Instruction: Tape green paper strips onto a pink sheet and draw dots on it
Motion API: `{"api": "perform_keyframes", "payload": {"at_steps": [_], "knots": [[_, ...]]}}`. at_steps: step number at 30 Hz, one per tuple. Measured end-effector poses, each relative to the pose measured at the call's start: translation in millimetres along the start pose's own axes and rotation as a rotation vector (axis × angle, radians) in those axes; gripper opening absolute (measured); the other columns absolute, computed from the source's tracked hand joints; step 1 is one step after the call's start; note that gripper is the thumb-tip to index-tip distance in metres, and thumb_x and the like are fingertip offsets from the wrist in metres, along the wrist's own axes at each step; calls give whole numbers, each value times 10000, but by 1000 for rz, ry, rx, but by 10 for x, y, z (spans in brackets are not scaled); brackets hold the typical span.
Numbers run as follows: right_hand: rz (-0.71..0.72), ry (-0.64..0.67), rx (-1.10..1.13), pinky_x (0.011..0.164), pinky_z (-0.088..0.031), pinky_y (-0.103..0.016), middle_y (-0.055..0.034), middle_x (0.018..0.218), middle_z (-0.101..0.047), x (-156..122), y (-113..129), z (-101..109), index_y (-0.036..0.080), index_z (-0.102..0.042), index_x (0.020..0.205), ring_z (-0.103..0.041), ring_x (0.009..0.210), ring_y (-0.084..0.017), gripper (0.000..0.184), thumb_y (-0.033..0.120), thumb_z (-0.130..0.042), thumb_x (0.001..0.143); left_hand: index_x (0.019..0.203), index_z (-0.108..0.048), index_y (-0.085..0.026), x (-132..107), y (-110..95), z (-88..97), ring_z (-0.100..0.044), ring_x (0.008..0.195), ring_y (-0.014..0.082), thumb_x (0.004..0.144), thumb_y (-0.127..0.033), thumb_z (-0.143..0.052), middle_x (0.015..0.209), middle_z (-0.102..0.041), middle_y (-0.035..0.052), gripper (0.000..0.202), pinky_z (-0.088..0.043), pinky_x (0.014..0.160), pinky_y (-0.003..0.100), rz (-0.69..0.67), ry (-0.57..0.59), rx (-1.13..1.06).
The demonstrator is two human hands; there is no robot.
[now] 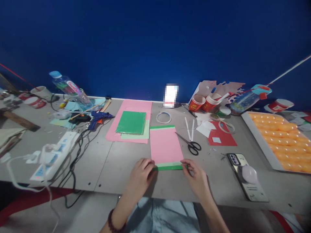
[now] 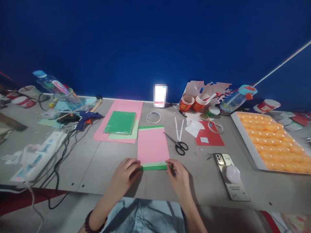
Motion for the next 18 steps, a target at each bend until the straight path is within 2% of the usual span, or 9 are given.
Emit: {"api": "perform_keyframes", "payload": {"at_steps": [5,10,14,18], "knots": [[8,116,59,652,-541,-235,-48,806,-704,-91,249,168,209,-677,870,-659,700,-163,147,286,-561,820,985,-596,-196,6,4,-3,-563,939,217,827,-72,-571,1018,-645,57,201,-489,796,361,-2,25,12],[163,148,127,676,-550,-231,-57,799,-696,-183,581,335,214,-672,869,-672,734,-173,109,221,-574,822,971,-605,-200,23,31,-32,-566,935,222,799,-73,-598,1010,-646,54,214,-480,800,369,19,40,15],[180,200,175,690,-555,-236,-70,831,-698,-201,637,313,214,-658,886,-679,769,-177,124,193,-545,840,1009,-621,-221,16,55,29,-564,980,223,790,-115,-627,1052,-642,59,243,-472,835,366,45,80,-79],[159,232,195,684,-553,-229,-68,831,-699,-201,613,262,210,-659,901,-680,765,-173,126,202,-548,842,1152,-608,-252,-2,45,159,-549,1053,225,793,-225,-668,1131,-633,71,365,-455,886,360,124,142,-332]]}}
Point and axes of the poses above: each hand's wrist, its own x-axis towards the middle knuckle, its own z-axis out of the back of the hand, y = z × x, the point moved 3 cm from there along x, towards the middle knuckle
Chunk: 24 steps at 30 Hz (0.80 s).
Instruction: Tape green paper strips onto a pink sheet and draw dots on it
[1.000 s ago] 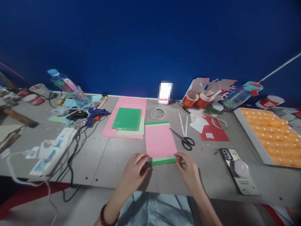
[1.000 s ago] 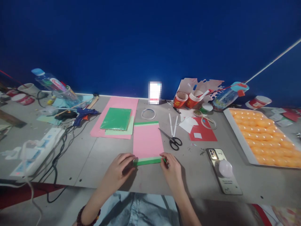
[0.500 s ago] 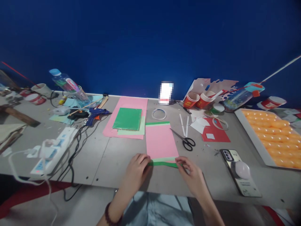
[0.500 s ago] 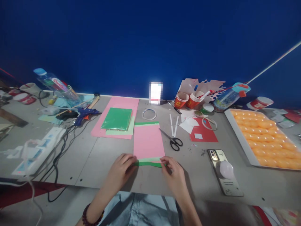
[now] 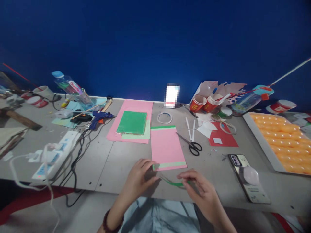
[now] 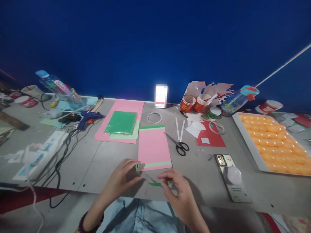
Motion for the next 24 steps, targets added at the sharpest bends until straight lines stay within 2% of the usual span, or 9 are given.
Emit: {"api": "perform_keyframes", "payload": {"at_steps": [2,4,6,8,13,18,24], "knots": [[-12,2,4,690,-553,-230,-70,828,-697,8,-5,-9,207,-662,898,-679,769,-174,124,219,-548,849,1126,-636,-243,-20,-2,16,-570,1003,215,781,-258,-691,1112,-649,78,351,-469,810,314,50,50,-207],[-22,-8,4,695,-553,-231,-71,823,-695,20,-3,-7,204,-664,890,-675,761,-172,121,238,-553,855,1047,-672,-208,-37,27,1,-595,877,190,787,-286,-688,1021,-673,86,272,-465,719,279,96,71,-426],[-31,-19,5,700,-553,-229,-67,814,-691,31,-12,-2,204,-664,881,-668,744,-167,117,259,-564,858,947,-690,-167,-51,80,-18,-597,786,171,803,-327,-674,917,-675,92,216,-459,690,273,133,35,-606],[-45,-33,21,707,-551,-223,-60,806,-687,33,-48,2,206,-659,884,-662,740,-160,114,277,-572,863,867,-689,-148,-68,130,-28,-598,780,174,803,-362,-677,872,-664,98,224,-458,694,277,154,-17,-724],[-136,-63,81,722,-545,-235,-61,827,-689,19,-252,-18,208,-633,942,-663,759,-164,141,316,-567,880,959,-672,-158,-124,179,-36,-577,741,151,739,-370,-751,838,-655,80,316,-447,673,253,233,21,-920],[-227,-159,119,676,-539,-237,-50,788,-659,51,-438,-53,199,-638,917,-647,727,-166,187,364,-611,833,856,-696,-140,-122,231,-41,-532,609,95,685,-359,-790,751,-660,54,293,-385,555,191,396,23,-914],[-275,-185,120,670,-523,-252,-59,805,-649,96,-585,-80,185,-645,913,-626,728,-171,212,358,-632,792,771,-721,-132,-32,224,-78,-551,553,124,683,-353,-744,618,-658,45,239,-410,522,214,447,-126,-692]]}}
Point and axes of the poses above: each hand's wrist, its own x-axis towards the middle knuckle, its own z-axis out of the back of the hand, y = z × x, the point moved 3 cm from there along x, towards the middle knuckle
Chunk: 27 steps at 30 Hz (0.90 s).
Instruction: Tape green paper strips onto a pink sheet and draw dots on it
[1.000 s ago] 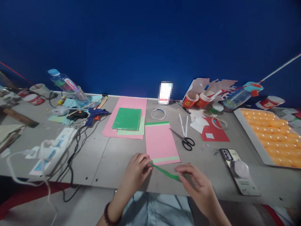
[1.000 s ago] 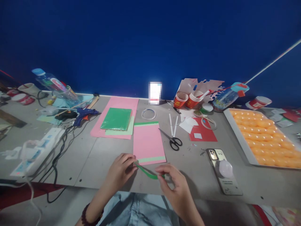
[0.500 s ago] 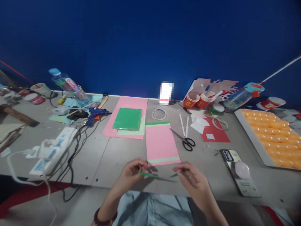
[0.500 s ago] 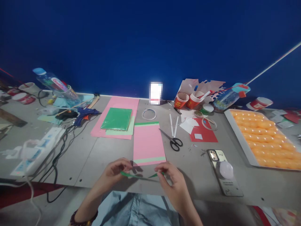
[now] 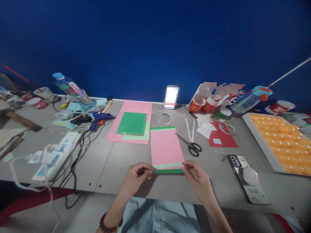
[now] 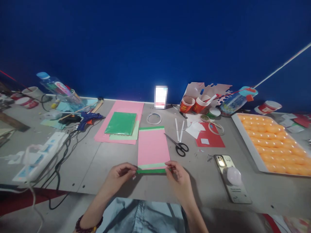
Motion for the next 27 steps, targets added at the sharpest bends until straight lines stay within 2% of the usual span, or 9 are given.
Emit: {"api": "perform_keyframes", "payload": {"at_steps": [3,6,11,14,18,23,27], "knots": [[7,8,-48,656,-511,-254,-59,792,-642,37,-46,-9,183,-647,922,-616,715,-171,204,340,-613,796,727,-722,-144,19,-30,-33,-573,566,137,690,-312,-712,662,-676,51,173,-433,527,225,-105,-130,122],[13,-5,-74,653,-504,-260,-59,788,-642,71,-89,-5,184,-648,929,-612,703,-171,206,333,-598,796,753,-728,-154,45,-49,-62,-592,575,146,711,-311,-681,711,-703,59,170,-455,537,234,-130,-158,140],[36,-11,-109,685,-507,-272,-67,821,-657,113,-158,9,182,-648,948,-629,736,-179,210,319,-587,801,773,-735,-156,109,-66,-75,-661,732,199,726,-299,-654,805,-739,86,171,-508,630,261,-106,-96,105],[65,1,-135,673,-514,-270,-65,808,-669,129,-159,1,180,-650,937,-634,714,-175,199,305,-575,802,935,-715,-152,126,-72,-80,-664,774,200,760,-279,-622,867,-733,86,235,-529,691,287,-148,-38,124],[159,-21,-213,679,-517,-276,-75,853,-688,151,-93,-6,187,-656,910,-642,733,-180,174,293,-549,823,1092,-660,-185,142,-121,-132,-639,803,173,821,-198,-550,914,-705,58,293,-515,768,298,-273,87,306],[353,-42,-313,737,-507,-295,-57,847,-682,188,46,0,211,-648,882,-638,795,-189,126,239,-528,861,1030,-664,-205,209,-249,-224,-619,879,172,852,-121,-510,951,-688,49,250,-480,811,291,-437,213,497],[419,-10,-307,745,-506,-303,-51,838,-677,257,128,-13,221,-655,888,-635,802,-192,129,229,-529,864,987,-675,-209,263,-342,-266,-605,922,198,867,-95,-482,942,-701,57,254,-443,885,349,-593,233,651]]}}
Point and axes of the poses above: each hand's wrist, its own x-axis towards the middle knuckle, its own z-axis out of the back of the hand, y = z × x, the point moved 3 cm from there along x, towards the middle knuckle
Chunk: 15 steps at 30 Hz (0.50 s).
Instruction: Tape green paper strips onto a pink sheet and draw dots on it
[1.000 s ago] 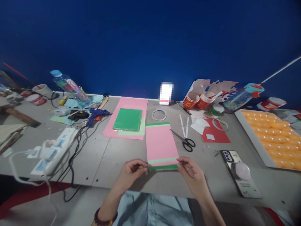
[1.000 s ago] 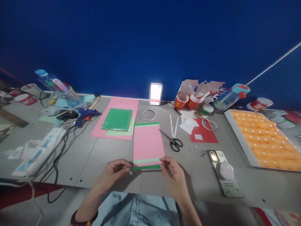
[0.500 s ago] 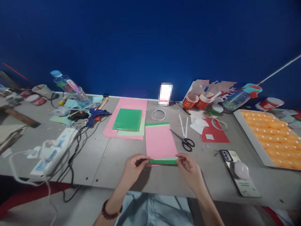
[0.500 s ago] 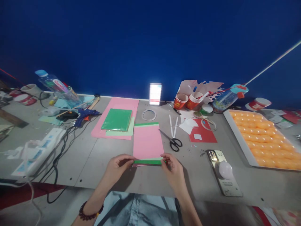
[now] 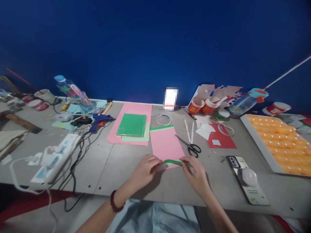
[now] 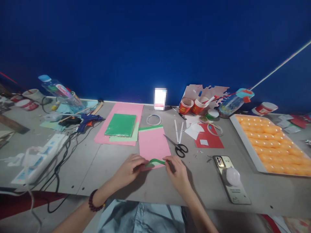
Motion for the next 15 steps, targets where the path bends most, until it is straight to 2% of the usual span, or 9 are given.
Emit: {"api": "perform_keyframes", "payload": {"at_steps": [4,7,9,11,15], "knots": [[-89,129,97,699,-504,-284,-60,869,-685,74,-50,-55,214,-662,893,-640,801,-192,143,272,-534,866,1012,-682,-234,113,-26,7,-627,869,180,870,-133,-505,931,-712,37,248,-316,1069,425,-42,111,-70],[-167,176,164,709,-500,-289,-60,868,-681,90,-115,-76,207,-661,883,-630,800,-192,145,299,-552,856,1113,-651,-257,210,-14,23,-622,718,143,858,-170,-524,817,-700,-10,297,-281,1096,460,6,220,-194],[-214,182,224,721,-500,-289,-54,871,-678,101,-140,-77,205,-658,879,-626,791,-186,140,307,-572,840,1141,-636,-244,269,19,46,-608,687,134,846,-191,-543,784,-687,-12,314,-360,1038,440,41,259,-276],[-255,191,292,731,-501,-288,-49,868,-679,126,-134,-81,204,-657,875,-626,780,-179,140,318,-598,817,1155,-628,-212,323,74,72,-605,695,133,837,-206,-557,781,-674,8,326,-455,911,360,71,260,-361],[-328,193,416,748,-497,-296,-54,848,-680,223,-78,-116,196,-651,837,-626,783,-180,201,386,-646,774,1164,-622,-168,448,217,104,-583,694,126,829,-290,-599,818,-633,38,357,-472,685,235,102,224,-477]]}}
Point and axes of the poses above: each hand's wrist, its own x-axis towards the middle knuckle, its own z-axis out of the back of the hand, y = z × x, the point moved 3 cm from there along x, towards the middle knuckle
